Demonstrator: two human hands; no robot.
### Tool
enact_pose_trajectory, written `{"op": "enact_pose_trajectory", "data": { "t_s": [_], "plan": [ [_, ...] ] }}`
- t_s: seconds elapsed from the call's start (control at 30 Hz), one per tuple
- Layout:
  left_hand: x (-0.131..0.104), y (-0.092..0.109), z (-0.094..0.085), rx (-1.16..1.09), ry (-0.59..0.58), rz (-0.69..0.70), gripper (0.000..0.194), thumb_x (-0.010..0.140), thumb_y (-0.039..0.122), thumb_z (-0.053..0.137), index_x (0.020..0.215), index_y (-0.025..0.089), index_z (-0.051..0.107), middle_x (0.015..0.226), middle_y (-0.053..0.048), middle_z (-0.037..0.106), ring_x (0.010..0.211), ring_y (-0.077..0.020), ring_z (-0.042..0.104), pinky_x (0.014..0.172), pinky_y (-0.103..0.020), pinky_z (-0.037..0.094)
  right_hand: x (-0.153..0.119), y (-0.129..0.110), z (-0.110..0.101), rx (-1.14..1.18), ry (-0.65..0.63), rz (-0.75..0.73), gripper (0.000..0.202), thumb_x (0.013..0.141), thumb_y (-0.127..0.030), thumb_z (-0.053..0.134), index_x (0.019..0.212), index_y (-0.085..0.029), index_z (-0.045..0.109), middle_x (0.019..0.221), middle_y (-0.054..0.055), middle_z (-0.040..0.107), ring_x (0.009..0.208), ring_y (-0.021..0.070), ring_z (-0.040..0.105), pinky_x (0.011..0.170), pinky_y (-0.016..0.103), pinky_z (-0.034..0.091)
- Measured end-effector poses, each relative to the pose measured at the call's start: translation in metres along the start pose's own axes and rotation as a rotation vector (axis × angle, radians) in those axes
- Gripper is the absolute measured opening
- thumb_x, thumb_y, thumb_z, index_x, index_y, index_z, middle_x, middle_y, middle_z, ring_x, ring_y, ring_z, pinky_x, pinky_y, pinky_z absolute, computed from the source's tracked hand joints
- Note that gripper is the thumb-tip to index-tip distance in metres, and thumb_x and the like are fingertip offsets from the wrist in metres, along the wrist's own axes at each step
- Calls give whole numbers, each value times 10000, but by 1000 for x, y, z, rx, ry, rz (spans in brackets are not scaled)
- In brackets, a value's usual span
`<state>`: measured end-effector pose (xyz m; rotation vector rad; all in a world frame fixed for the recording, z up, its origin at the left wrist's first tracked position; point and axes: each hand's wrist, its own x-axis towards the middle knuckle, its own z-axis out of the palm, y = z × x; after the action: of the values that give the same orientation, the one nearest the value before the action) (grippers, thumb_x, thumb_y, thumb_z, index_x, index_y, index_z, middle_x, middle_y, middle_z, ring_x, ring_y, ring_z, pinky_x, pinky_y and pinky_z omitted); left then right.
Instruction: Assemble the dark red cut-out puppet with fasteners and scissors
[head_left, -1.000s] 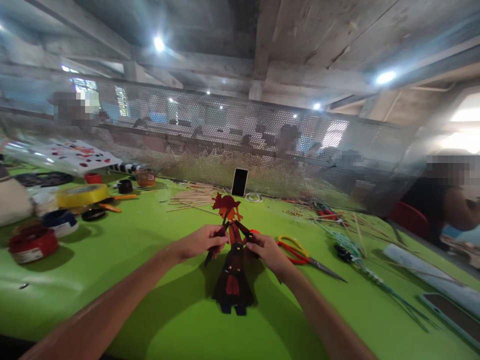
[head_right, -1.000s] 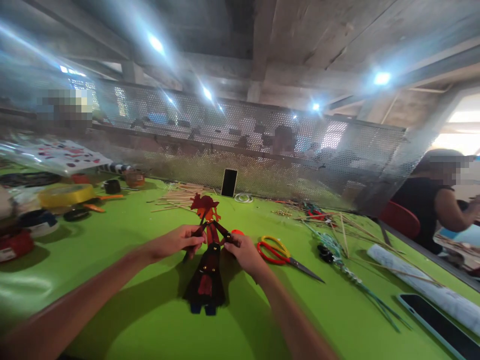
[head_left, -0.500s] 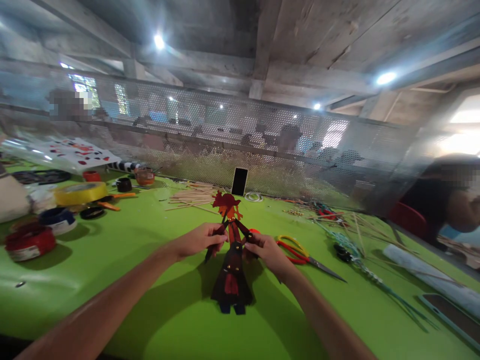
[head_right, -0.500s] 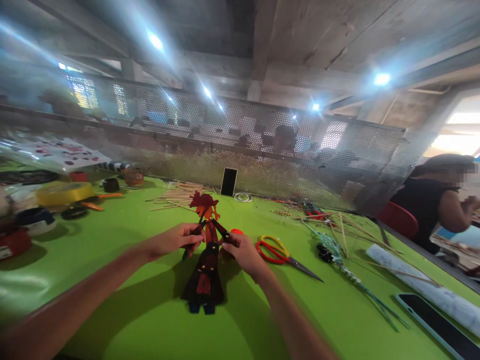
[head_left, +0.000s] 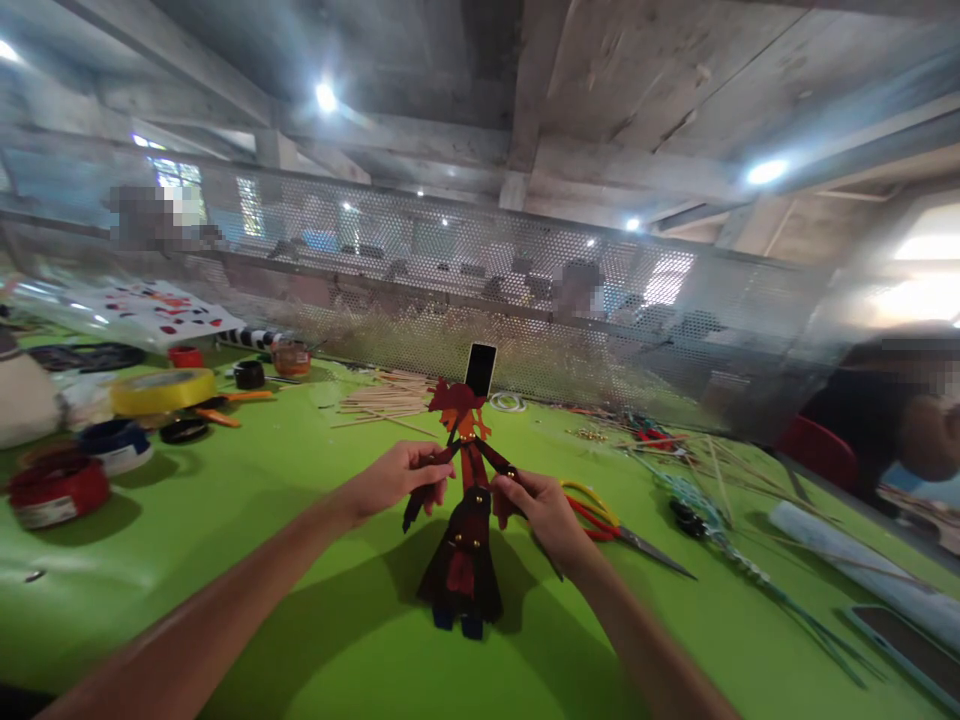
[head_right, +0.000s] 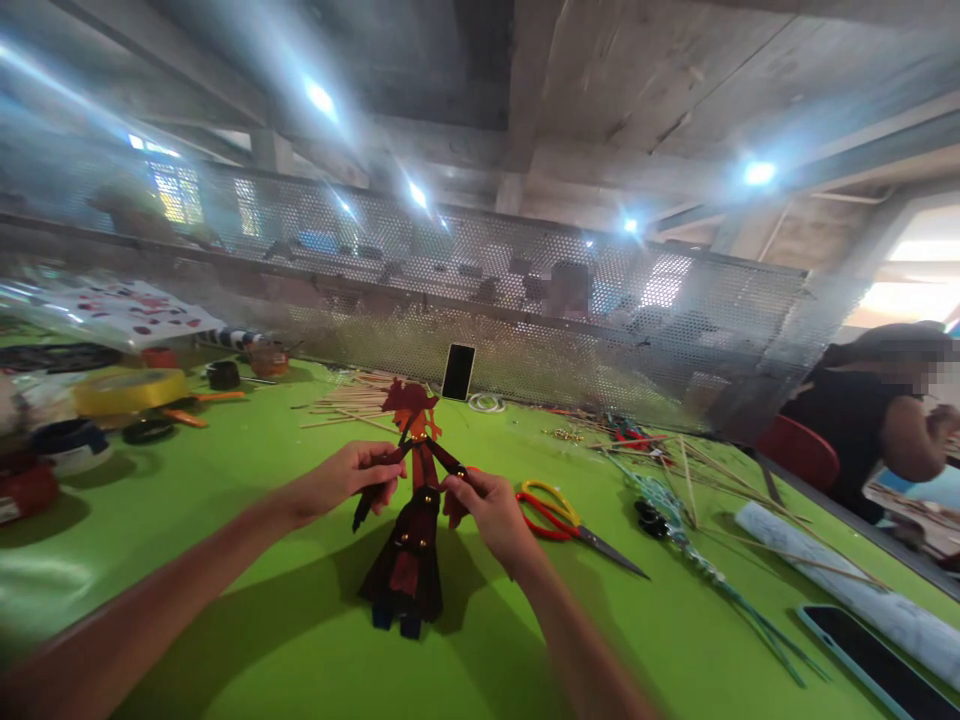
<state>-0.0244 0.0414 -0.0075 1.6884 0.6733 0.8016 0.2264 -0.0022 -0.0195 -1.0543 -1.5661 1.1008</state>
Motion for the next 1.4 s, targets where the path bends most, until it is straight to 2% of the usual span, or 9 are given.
{"op": "enact_pose_trajectory", "data": {
  "t_s": [0.23,0.37,0.47,0.63,0.8,1.0,1.13,1.3,1.4],
  "plan": [
    [4,1,-7,-65,186,111,339,900,480,714,903,143,675,790,-28,668,649,-132,623,660,-294,514,2,5,-2,12,25,-22,573,824,-739,670,888,-175,751,687,10,651,599,152,589,634,316,503],
    [7,-3,-7,-96,274,183,373,883,512,722,922,143,690,785,-25,662,685,-149,631,708,-325,536,0,4,-2,-55,-15,-13,491,800,-657,752,876,-177,818,823,52,687,771,189,616,738,324,497],
    [8,-5,-8,-102,317,211,375,879,514,735,926,144,703,753,-17,662,689,-147,625,723,-322,534,0,2,-3,-104,1,-10,424,774,-610,794,848,-197,847,938,63,691,893,208,592,814,317,461],
    [7,-5,-8,-75,341,214,371,860,498,764,981,148,734,729,-17,679,690,-152,628,711,-302,512,2,3,-4,-93,57,59,487,755,-625,796,962,-188,857,801,42,701,717,169,547,715,308,433],
    [6,-3,-10,-12,329,196,326,849,488,773,894,166,747,724,-3,661,665,-141,608,661,-272,456,0,3,0,-10,63,93,534,668,-620,869,959,-172,857,773,46,729,692,158,566,711,307,455],
    [2,3,-10,67,240,156,261,831,438,794,814,178,782,769,-13,661,719,-150,585,700,-273,453,-1,2,-4,102,109,40,512,648,-635,888,842,-164,835,669,14,677,625,123,532,638,267,436],
    [2,1,-7,80,173,91,293,796,448,817,825,159,782,732,-22,659,656,-155,581,636,-279,462,3,8,-8,163,142,30,533,661,-664,864,830,-162,806,670,6,663,577,103,517,586,251,433],
    [7,-5,-14,92,290,87,381,818,508,767,977,162,770,742,-4,641,656,-151,569,636,-275,461,2,8,-4,129,82,68,519,659,-649,869,791,-151,803,651,8,648,537,108,540,547,257,455],
    [8,-7,-20,113,347,88,420,825,547,738,999,165,760,706,15,610,619,-139,530,594,-255,414,1,7,-3,75,69,87,539,704,-676,825,805,-146,811,556,-19,577,483,103,497,500,248,409]
  ]
}}
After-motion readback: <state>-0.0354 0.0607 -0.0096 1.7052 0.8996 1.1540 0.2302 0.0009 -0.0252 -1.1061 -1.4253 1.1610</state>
